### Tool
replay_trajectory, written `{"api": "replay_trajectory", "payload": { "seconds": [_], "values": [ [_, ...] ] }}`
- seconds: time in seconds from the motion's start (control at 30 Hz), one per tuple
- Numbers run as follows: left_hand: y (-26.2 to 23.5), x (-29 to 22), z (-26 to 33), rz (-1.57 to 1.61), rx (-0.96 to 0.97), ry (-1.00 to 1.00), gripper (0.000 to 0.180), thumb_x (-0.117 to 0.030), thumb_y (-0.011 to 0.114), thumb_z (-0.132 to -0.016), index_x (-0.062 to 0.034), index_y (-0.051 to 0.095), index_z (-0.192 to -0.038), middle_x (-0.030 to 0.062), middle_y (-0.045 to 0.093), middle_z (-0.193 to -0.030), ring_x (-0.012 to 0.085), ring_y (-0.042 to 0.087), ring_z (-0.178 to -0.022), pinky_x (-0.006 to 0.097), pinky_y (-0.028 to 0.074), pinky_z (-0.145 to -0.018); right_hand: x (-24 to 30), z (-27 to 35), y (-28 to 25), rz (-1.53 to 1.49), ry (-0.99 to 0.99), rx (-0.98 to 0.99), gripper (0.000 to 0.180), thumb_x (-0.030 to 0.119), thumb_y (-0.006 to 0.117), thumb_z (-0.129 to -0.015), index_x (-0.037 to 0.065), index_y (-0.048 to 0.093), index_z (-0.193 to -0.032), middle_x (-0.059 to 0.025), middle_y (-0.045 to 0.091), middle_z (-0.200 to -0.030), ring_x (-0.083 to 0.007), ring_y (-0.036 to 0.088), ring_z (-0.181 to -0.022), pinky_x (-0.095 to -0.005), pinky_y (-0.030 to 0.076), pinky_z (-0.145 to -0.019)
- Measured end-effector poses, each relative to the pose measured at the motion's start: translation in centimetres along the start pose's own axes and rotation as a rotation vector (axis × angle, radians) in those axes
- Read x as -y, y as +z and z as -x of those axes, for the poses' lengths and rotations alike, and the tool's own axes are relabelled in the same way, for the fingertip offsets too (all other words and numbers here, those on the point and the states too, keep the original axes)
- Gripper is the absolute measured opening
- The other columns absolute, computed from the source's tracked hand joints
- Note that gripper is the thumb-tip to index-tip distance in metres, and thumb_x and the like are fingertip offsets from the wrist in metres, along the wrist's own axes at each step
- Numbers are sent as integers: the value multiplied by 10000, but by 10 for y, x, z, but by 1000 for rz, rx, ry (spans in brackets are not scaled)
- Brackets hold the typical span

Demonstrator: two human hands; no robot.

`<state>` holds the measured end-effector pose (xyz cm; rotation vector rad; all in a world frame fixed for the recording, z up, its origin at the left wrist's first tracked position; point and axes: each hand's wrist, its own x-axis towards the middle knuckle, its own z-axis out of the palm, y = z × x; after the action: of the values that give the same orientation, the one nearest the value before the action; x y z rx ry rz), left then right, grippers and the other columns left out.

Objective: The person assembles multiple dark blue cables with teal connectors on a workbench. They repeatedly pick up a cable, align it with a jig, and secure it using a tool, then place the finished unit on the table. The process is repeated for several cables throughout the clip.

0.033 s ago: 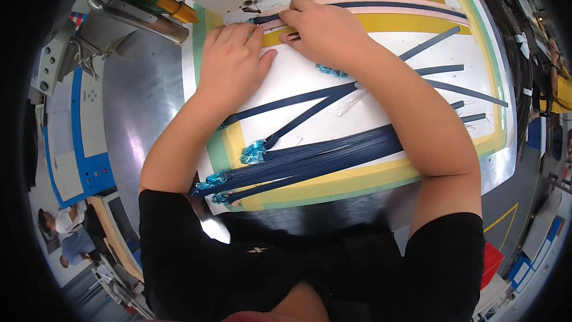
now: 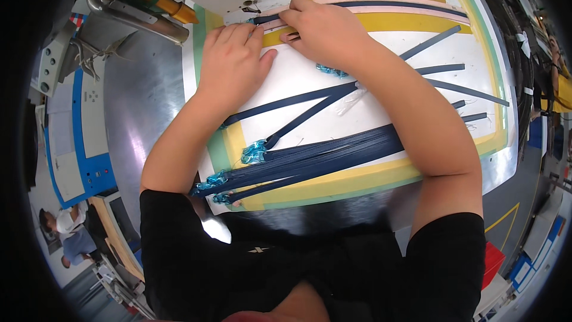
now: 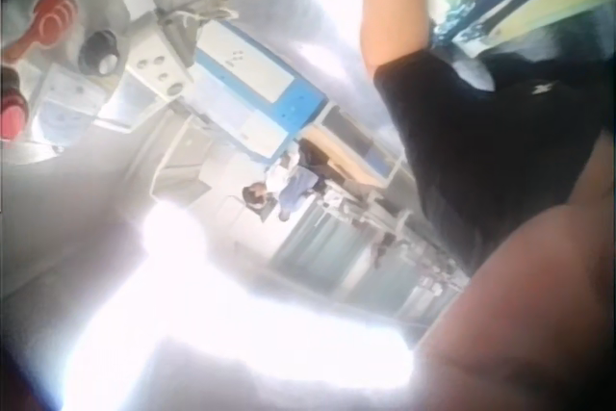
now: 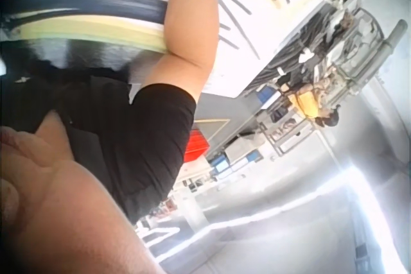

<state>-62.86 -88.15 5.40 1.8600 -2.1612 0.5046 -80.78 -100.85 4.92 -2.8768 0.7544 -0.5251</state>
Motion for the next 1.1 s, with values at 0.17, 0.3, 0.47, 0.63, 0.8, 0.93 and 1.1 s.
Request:
{"api": "replay_trajectory", "payload": {
  "seconds": [0.17, 0.3, 0.47, 0.63, 0.8, 0.93, 1.1],
  "values": [
    [-9, -3, 1, -52, 68, -55, 435, -346, 778, -869, -4, 764, -1139, 118, 734, -1117, 289, 665, -1102, 434, 472, -1012, -3, 0, 6, 25, -20, -66, 349, 356, 703, -980, 122, 719, -1239, -74, 658, -1156, -285, 725, -989, -412, 598, -824],
    [-19, -4, -2, -102, 161, -160, 446, -377, 772, -875, -12, 767, -1131, 124, 737, -1117, 295, 675, -1076, 432, 489, -976, 1, -1, 5, 29, -13, -64, 347, 358, 697, -985, 114, 725, -1230, -78, 664, -1149, -289, 727, -984, -409, 601, -827],
    [-1, 4, 1, -74, -124, -21, 529, -423, 773, -862, -22, 733, -1205, 126, 716, -1148, 304, 675, -1057, 450, 498, -925, 2, -1, 3, 13, -3, -63, 341, 362, 699, -984, 101, 732, -1200, -88, 665, -1136, -296, 728, -967, -409, 600, -829],
    [11, 8, 4, -39, -20, -53, 619, -450, 726, -914, 4, 676, -1332, 144, 698, -1283, 315, 680, -1147, 459, 502, -990, 2, -1, 3, 14, -1, -41, 329, 360, 700, -984, 98, 731, -1180, -92, 663, -1133, -303, 728, -969, -412, 599, -829],
    [6, 7, 0, 29, 98, -133, 635, -462, 692, -944, 10, 654, -1368, 160, 669, -1345, 326, 663, -1190, 463, 507, -996, -1, -1, 7, 9, -16, -56, 314, 355, 697, -989, 98, 729, -1166, -95, 662, -1136, -303, 728, -974, -414, 598, -829],
    [-2, 6, -4, 90, 193, -190, 637, -465, 670, -974, 11, 643, -1396, 182, 632, -1418, 359, 620, -1276, 467, 482, -1066, 0, -1, 5, 5, -1, -37, 315, 353, 693, -994, 95, 726, -1173, -94, 661, -1149, -303, 729, -981, -420, 596, -835],
    [-3, 9, -5, 132, 199, -200, 631, -458, 692, -961, 20, 661, -1372, 191, 633, -1403, 375, 614, -1272, 467, 481, -1078, 1, -2, 4, 1, 6, -22, 311, 338, 700, -988, 92, 723, -1176, -91, 659, -1153, -307, 726, -983, -426, 594, -839]
  ]
}}
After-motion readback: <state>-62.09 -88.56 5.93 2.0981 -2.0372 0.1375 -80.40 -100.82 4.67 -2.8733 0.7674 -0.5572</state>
